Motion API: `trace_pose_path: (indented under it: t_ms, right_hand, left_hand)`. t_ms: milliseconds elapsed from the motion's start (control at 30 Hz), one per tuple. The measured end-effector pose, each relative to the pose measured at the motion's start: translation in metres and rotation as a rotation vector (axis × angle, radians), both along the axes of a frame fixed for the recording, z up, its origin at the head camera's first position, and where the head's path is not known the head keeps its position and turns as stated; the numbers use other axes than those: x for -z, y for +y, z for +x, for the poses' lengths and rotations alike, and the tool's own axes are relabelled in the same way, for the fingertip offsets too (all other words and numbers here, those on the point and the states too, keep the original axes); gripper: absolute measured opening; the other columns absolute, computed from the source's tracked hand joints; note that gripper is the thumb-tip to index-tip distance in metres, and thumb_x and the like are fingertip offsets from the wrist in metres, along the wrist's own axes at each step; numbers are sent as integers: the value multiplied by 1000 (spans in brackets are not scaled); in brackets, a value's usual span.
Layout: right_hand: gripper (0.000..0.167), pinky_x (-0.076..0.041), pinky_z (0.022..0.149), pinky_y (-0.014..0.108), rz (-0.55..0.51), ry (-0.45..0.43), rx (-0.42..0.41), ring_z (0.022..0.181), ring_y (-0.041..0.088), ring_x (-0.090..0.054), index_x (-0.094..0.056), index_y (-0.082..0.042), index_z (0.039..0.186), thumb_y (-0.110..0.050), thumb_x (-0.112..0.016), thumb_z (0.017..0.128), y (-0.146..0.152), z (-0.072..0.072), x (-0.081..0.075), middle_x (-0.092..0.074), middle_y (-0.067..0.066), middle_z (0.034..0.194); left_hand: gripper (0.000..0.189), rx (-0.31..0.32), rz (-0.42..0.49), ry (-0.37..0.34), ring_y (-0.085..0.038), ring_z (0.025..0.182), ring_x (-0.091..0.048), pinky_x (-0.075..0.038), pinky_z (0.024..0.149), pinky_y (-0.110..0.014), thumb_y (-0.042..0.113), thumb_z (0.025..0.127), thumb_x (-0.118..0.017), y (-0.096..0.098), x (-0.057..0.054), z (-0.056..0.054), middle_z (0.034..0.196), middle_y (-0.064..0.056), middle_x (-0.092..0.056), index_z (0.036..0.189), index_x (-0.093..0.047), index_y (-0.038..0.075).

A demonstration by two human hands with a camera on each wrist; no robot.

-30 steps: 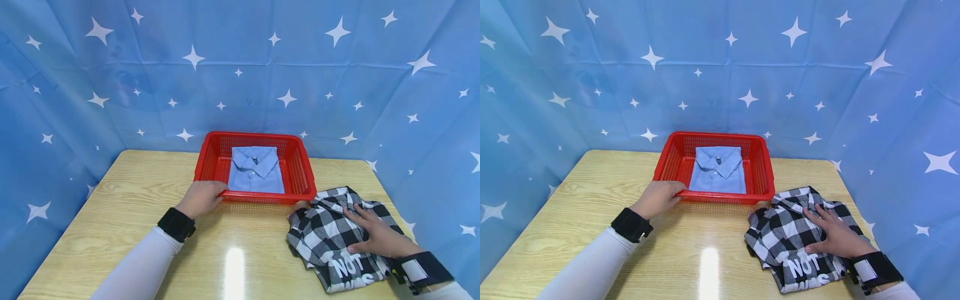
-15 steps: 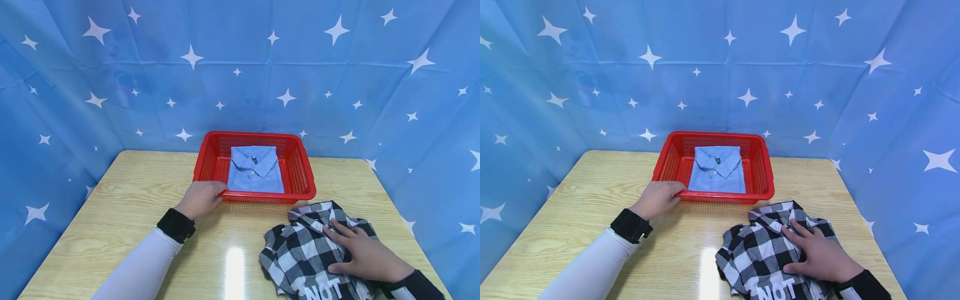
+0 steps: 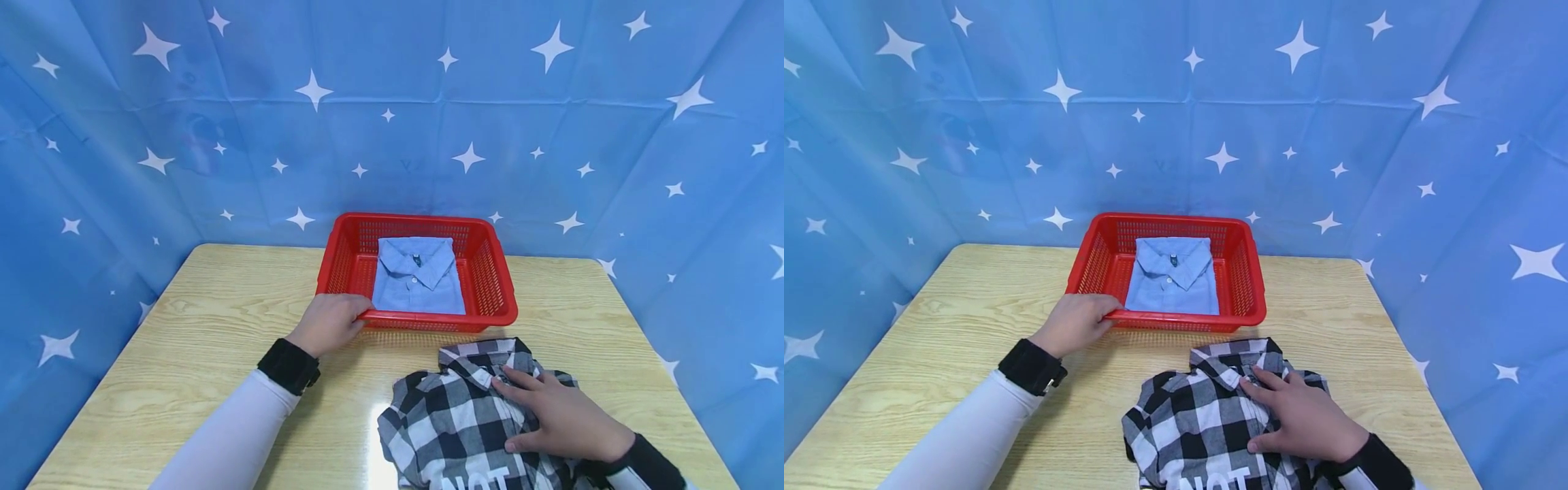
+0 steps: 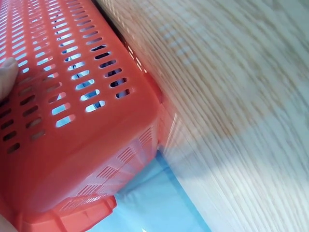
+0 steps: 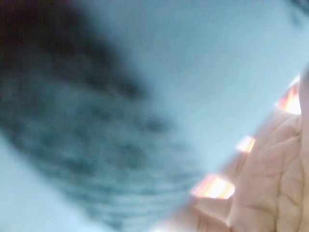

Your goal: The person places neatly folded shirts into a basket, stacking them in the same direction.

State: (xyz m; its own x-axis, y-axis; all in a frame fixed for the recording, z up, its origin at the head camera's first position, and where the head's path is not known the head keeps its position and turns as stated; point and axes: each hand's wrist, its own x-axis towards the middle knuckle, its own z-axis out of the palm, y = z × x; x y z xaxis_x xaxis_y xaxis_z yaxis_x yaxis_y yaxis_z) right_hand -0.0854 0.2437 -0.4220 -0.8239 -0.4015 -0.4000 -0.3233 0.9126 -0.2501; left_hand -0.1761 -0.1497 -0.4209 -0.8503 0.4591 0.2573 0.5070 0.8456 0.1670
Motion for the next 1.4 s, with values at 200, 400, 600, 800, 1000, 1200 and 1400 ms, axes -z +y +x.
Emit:
trace_pose_path:
  t_ms: [200, 400, 600, 800, 1000, 1200, 1400]
  right_hand:
    - [98, -59, 85, 61, 27, 53, -18, 117, 39, -58, -54, -30, 152, -70, -84, 67, -26, -2, 2, -49, 10, 160]
    - [98, -59, 86, 64, 54, 103, -22, 120, 44, -60, -56, -30, 151, -70, -85, 66, -52, -3, 5, -51, 10, 159]
    - [98, -59, 84, 68, 81, 137, 2, 126, 54, -58, -58, -26, 150, -71, -83, 66, -78, -3, 10, -54, 15, 155]
    - [98, -56, 85, 71, 89, 158, 10, 124, 56, -59, -58, -20, 149, -71, -82, 70, -103, -4, 11, -55, 21, 152]
    - [97, -57, 84, 70, 80, 174, 18, 124, 56, -58, -58, -19, 150, -73, -81, 72, -117, -4, 11, -55, 24, 151]
    - [97, -58, 82, 70, 67, 182, 26, 125, 56, -58, -57, -21, 150, -74, -80, 71, -117, -3, 12, -56, 21, 151]
    - [87, -55, 93, 70, -34, 134, 58, 132, 47, -58, -55, -27, 152, -69, -77, 80, -91, -2, 6, -51, 15, 157]
  left_hand:
    - [40, 5, -4, 7, -17, 87, -73, -63, 93, -42, 22, 75, -94, 1, 0, -2, 101, 0, -79, 112, -78, 16]
    - [39, 6, -14, 21, -17, 87, -74, -62, 93, -42, 24, 76, -93, 2, 2, -4, 101, 0, -80, 111, -79, 16]
    - [36, 9, -20, 28, -17, 87, -74, -63, 92, -41, 22, 78, -92, 4, -2, -4, 101, 0, -80, 111, -79, 17]
    - [31, 5, -53, 44, -16, 86, -74, -63, 92, -39, 25, 82, -88, 6, -3, -5, 102, 1, -80, 111, -79, 18]
    - [28, 14, -44, 58, -17, 82, -72, -64, 88, -41, 24, 82, -88, 8, -2, -5, 99, 1, -79, 108, -79, 18]
    - [27, -7, -49, 36, -17, 83, -72, -63, 91, -41, 25, 83, -87, 10, -1, -5, 99, 0, -79, 108, -78, 18]
    - [43, 17, -91, 109, -22, 108, -66, -53, 107, -43, 38, 88, -81, 12, -5, 7, 118, -4, -73, 122, -72, 15]
